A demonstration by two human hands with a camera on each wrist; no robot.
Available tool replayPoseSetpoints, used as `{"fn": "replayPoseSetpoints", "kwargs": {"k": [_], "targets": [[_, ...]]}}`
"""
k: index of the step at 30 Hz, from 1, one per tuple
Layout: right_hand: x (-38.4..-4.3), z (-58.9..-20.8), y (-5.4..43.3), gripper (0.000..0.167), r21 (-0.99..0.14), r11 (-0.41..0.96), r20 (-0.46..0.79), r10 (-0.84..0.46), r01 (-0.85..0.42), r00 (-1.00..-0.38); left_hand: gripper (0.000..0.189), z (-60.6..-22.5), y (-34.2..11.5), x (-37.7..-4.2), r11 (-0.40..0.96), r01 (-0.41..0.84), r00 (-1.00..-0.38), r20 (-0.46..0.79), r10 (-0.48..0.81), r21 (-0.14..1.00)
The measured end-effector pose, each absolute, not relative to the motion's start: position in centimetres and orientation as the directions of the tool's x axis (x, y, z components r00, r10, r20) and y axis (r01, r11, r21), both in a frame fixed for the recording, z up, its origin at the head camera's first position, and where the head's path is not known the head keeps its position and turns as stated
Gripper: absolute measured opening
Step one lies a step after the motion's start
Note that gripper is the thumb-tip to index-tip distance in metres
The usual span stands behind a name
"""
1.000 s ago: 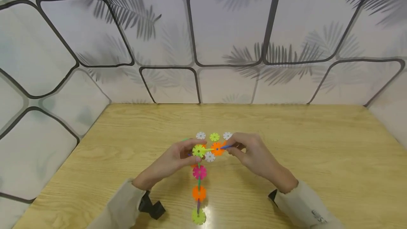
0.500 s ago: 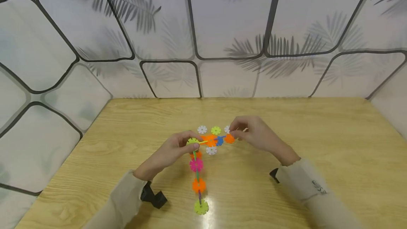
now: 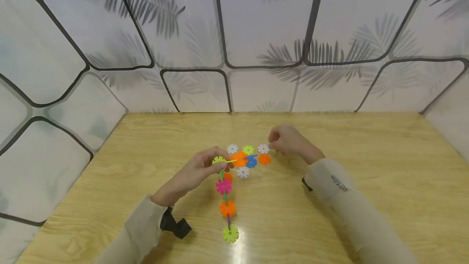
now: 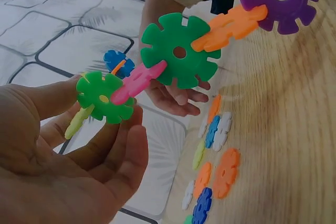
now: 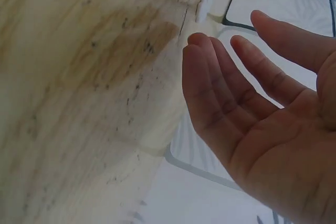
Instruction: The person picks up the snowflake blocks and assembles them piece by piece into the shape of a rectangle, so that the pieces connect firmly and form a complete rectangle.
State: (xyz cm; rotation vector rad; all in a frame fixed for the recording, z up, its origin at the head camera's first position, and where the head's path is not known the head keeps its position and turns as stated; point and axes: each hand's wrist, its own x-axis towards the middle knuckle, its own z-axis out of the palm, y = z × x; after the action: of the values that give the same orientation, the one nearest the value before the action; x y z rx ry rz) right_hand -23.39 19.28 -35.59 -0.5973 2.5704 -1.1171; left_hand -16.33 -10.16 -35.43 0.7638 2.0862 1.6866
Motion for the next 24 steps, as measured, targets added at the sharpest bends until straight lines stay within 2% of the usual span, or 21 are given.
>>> {"fn": "replayPoseSetpoints", "kwargs": {"k": [9,24], "targets": [[-24.4,-36.2,18.1,0.021,-0.639,0.708,-0.094,-0.459,-0.300,-0.883,0.018,-35.0,-10.0,-16.2,0.175,0.110,-0.831,-0.006,0.556,0.978],[-24.1,-36.6,16.8,0.025,-0.570,0.759,-0.122,-0.458,-0.316,-0.881,0.025,-35.3,-9.5,-15.8,0.204,0.085,-0.875,-0.025,0.484,0.975]]}}
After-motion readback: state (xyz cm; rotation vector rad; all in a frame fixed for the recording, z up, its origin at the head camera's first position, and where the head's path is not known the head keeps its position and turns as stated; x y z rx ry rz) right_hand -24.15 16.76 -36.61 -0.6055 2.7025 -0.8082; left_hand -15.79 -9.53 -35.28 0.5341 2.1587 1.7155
